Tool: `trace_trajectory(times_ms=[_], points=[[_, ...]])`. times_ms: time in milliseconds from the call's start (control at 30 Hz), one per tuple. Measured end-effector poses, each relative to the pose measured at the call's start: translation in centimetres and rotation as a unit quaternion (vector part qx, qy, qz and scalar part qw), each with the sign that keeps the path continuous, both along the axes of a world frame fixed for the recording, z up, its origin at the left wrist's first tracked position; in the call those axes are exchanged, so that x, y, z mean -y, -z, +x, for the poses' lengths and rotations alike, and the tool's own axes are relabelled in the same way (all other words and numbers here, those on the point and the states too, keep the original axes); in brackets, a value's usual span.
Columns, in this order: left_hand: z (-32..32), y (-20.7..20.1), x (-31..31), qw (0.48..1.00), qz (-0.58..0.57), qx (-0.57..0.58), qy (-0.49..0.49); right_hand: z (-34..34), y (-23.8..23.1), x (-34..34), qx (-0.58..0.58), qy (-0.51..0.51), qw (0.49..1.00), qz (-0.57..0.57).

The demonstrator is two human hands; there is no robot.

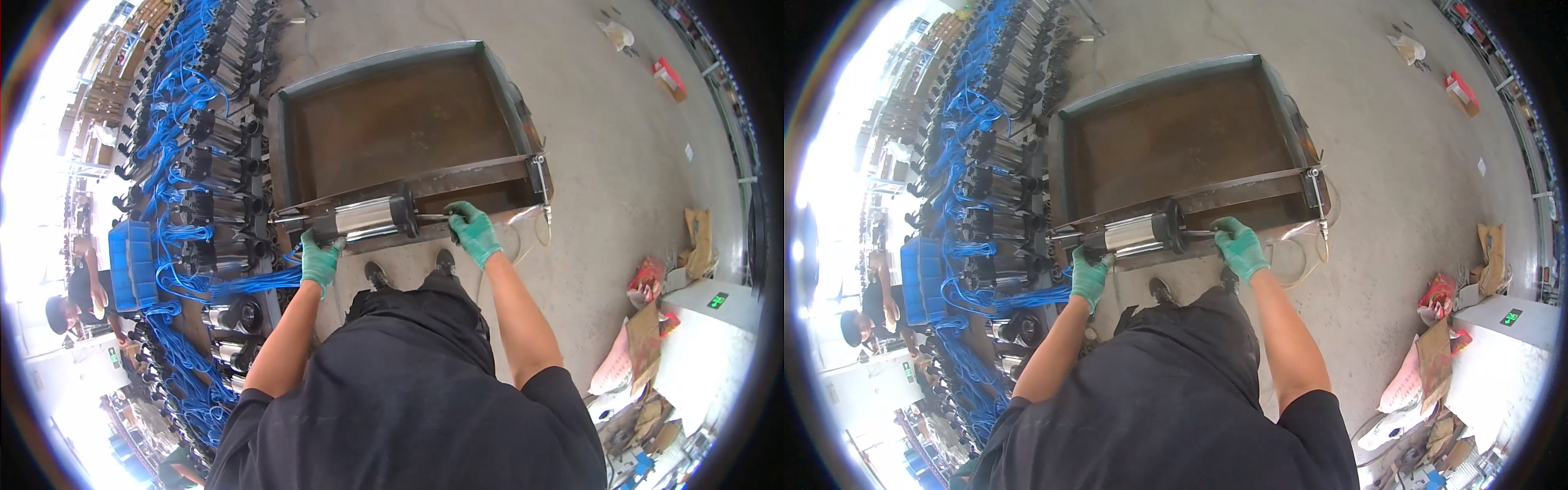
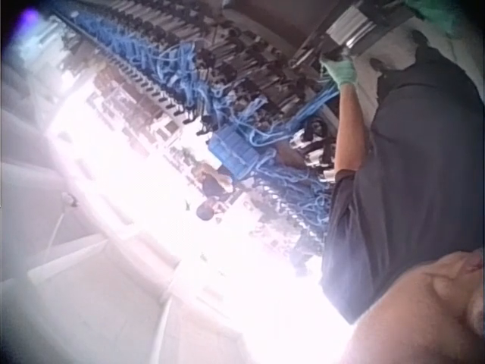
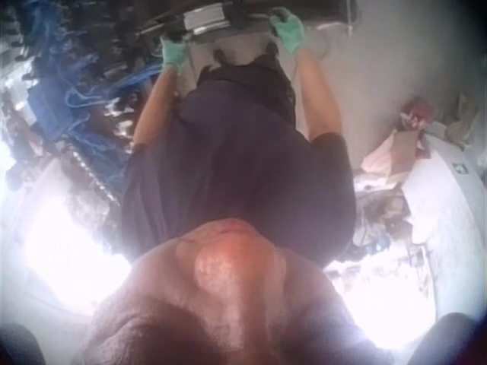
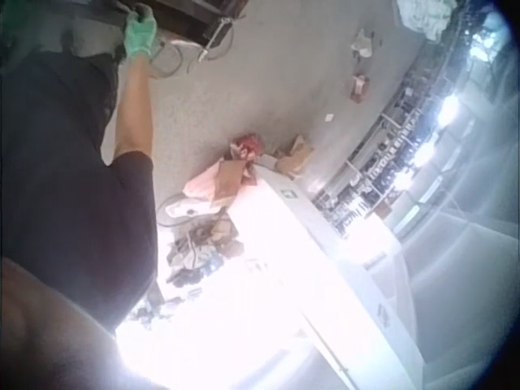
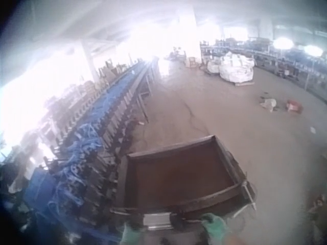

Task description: The person tests submersible pumps by securing each pump into a test fixture, submerging it into a water tank, and transporting the pumps between assembly tables.

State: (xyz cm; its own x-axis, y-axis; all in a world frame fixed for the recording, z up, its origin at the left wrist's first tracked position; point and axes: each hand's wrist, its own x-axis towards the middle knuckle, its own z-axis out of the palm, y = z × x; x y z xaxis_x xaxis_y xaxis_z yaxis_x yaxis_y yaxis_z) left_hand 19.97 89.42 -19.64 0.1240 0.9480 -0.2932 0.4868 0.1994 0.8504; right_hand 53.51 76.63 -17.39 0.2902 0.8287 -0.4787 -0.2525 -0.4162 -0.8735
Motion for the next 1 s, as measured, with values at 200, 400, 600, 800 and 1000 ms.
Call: trace_trajectory(times_ms=[200,400,600,800,1000], points=[[0.7,-1.3,0.2,1.000,-0.014,0.008,0.002,-0.8,2.4,-1.7,0.136,-0.037,0.988,0.067],[0.2,-1.3,-0.1,1.000,0.008,-0.022,0.019,-0.6,0.6,-2.9,0.043,-0.044,0.994,-0.094],[0.4,-0.4,-0.3,0.999,0.012,0.003,0.040,0.6,4.7,-2.2,0.205,-0.107,0.972,-0.042],[0.5,-1.6,0.1,0.999,0.010,-0.005,0.031,-0.5,2.4,-3.5,0.389,-0.142,0.907,-0.078],[0.6,-1.8,0.0,0.999,-0.026,-0.003,0.025,1.1,-0.4,-4.0,-0.059,-0.111,0.980,-0.152]])
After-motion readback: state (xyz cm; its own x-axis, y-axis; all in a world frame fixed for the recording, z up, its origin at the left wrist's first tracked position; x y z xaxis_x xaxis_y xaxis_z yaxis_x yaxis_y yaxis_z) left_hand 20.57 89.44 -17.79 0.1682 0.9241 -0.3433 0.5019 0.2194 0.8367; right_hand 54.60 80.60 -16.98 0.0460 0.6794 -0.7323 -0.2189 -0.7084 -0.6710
